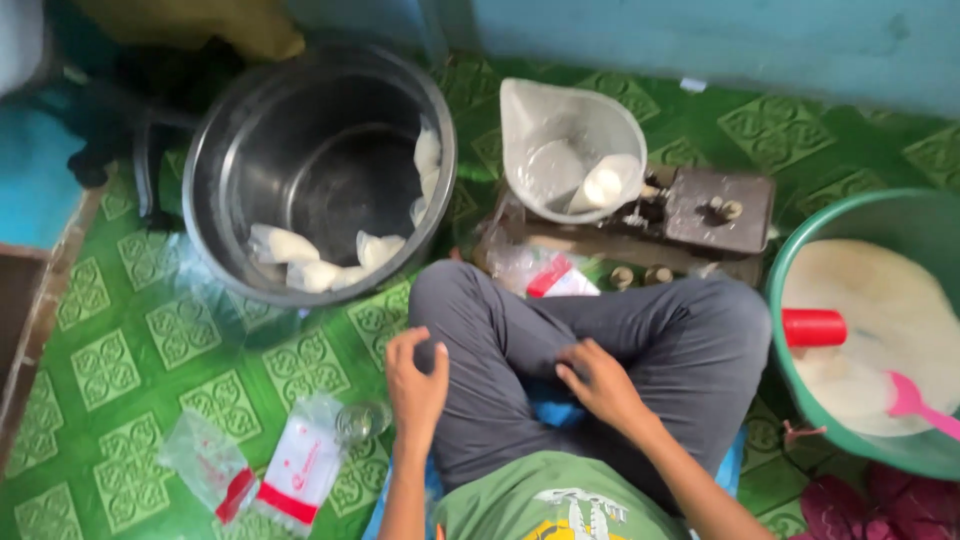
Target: Packaging powdered food by scooping it from a large basin into small plastic bags using a funnel and organizing the bags in a tub.
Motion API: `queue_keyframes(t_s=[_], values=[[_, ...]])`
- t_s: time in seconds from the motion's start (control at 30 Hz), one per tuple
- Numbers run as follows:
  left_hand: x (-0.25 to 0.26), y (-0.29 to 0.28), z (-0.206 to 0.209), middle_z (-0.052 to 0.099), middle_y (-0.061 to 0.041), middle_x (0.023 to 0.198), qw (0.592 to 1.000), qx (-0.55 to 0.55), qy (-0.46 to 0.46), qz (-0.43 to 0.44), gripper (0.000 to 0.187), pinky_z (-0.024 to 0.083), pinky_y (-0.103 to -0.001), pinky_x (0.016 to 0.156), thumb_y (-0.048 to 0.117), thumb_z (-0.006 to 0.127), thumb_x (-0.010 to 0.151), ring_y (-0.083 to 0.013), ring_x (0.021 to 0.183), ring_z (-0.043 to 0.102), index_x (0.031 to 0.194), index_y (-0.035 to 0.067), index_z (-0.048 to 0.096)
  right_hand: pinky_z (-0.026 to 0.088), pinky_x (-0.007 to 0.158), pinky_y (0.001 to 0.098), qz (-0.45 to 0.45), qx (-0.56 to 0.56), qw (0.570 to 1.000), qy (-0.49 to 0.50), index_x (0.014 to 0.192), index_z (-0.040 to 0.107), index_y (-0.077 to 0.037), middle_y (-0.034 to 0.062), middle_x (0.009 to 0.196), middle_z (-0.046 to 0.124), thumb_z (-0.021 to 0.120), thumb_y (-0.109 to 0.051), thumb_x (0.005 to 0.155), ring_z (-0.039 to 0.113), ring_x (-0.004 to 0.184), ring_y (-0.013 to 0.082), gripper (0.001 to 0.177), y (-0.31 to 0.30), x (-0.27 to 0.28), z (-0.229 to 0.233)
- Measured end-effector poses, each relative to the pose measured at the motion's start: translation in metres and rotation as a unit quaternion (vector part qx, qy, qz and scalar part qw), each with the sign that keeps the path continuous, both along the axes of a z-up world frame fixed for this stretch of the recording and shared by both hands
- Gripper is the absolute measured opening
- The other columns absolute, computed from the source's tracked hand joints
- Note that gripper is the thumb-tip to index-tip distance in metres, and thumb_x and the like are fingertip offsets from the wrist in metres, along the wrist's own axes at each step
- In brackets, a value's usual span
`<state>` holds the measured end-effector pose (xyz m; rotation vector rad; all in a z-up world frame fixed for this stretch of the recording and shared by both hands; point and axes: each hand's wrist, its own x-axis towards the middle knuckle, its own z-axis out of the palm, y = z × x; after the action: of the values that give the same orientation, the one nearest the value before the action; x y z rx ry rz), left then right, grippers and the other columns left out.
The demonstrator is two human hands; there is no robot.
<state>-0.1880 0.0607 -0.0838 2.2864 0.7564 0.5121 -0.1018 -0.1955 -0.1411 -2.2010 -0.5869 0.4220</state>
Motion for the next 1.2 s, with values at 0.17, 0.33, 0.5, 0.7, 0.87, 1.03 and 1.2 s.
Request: queue_keyframes(t_s=[0.17, 0.33, 0.5, 0.7, 0.87, 1.03, 1.2], values=[[0.005, 0.030, -0.015, 0.058, -0.017, 0.111, 0.995, -0.051, -0.079, 0.024, 0.023, 0.051, -0.045, 0.090, 0.017, 0.060, 0.096, -0.0375, 0.108, 0.061, 0.114, 0.004, 0.062, 0.054, 0.075, 0.0424, -0.007, 0.138, 0.990, -0.040, 0.116, 0.065, -0.011, 0.0113, 0.091, 0.059, 0.065, -0.024, 0.092, 0.065, 0.085, 0.0336, 0.027, 0.057, 0.004, 0.041], [0.005, 0.048, -0.037, 0.061, -0.021, 0.111, 0.965, -0.227, -0.127, -0.047, 0.032, 0.045, -0.044, 0.098, 0.026, 0.047, 0.106, -0.0323, 0.114, 0.058, 0.114, -0.001, 0.063, 0.052, 0.073, 0.0405, -0.028, 0.240, 0.966, -0.087, 0.117, 0.064, -0.010, 0.0095, 0.086, 0.055, 0.061, -0.023, 0.097, 0.061, 0.077, 0.0296, 0.024, 0.104, -0.008, 0.063], [0.013, 0.035, -0.010, 0.055, -0.004, 0.091, 0.947, -0.267, -0.131, -0.120, 0.030, 0.043, -0.034, 0.092, 0.036, 0.043, 0.105, -0.0166, 0.090, 0.053, 0.105, 0.011, 0.060, 0.051, 0.068, 0.0308, -0.133, 0.223, 0.965, -0.045, 0.092, 0.068, -0.012, 0.0028, 0.075, 0.065, 0.071, -0.019, 0.091, 0.065, 0.071, 0.0163, 0.007, 0.098, -0.021, 0.090], [0.011, 0.016, 0.020, 0.044, -0.001, 0.078, 0.955, -0.211, -0.133, -0.160, 0.027, 0.042, -0.032, 0.080, 0.029, 0.035, 0.106, -0.0170, 0.077, 0.046, 0.094, 0.013, 0.052, 0.052, 0.067, 0.0271, -0.133, 0.274, 0.952, 0.024, 0.086, 0.067, -0.011, 0.0001, 0.070, 0.062, 0.066, -0.014, 0.094, 0.058, 0.069, 0.0085, 0.009, 0.079, -0.031, 0.102], [0.000, -0.001, 0.038, 0.039, -0.003, 0.073, 0.961, -0.172, -0.167, -0.139, 0.031, 0.042, -0.033, 0.074, 0.028, 0.029, 0.107, -0.0185, 0.071, 0.045, 0.089, 0.012, 0.047, 0.051, 0.066, 0.0275, -0.116, 0.284, 0.952, 0.014, 0.083, 0.068, -0.009, 0.0026, 0.068, 0.061, 0.066, -0.011, 0.093, 0.055, 0.065, 0.0118, 0.010, 0.073, -0.050, 0.134], [-0.004, -0.012, 0.031, 0.044, -0.008, 0.070, 0.963, -0.112, -0.236, -0.063, 0.033, 0.045, -0.035, 0.073, 0.027, 0.028, 0.108, -0.0255, 0.066, 0.049, 0.087, 0.011, 0.048, 0.049, 0.065, 0.0281, -0.094, 0.269, 0.958, -0.026, 0.082, 0.067, -0.010, 0.0026, 0.066, 0.058, 0.067, -0.010, 0.092, 0.053, 0.066, 0.0118, 0.010, 0.072, -0.042, 0.135], [-0.007, -0.020, 0.016, 0.042, 0.002, 0.062, 0.938, -0.081, -0.329, 0.076, 0.028, 0.048, -0.023, 0.061, 0.020, 0.033, 0.106, -0.0122, 0.055, 0.050, 0.083, 0.013, 0.050, 0.049, 0.066, 0.0299, -0.079, 0.279, 0.957, -0.007, 0.085, 0.066, -0.009, 0.0033, 0.066, 0.055, 0.064, -0.011, 0.094, 0.051, 0.066, 0.0139, 0.010, 0.073, -0.027, 0.125]])
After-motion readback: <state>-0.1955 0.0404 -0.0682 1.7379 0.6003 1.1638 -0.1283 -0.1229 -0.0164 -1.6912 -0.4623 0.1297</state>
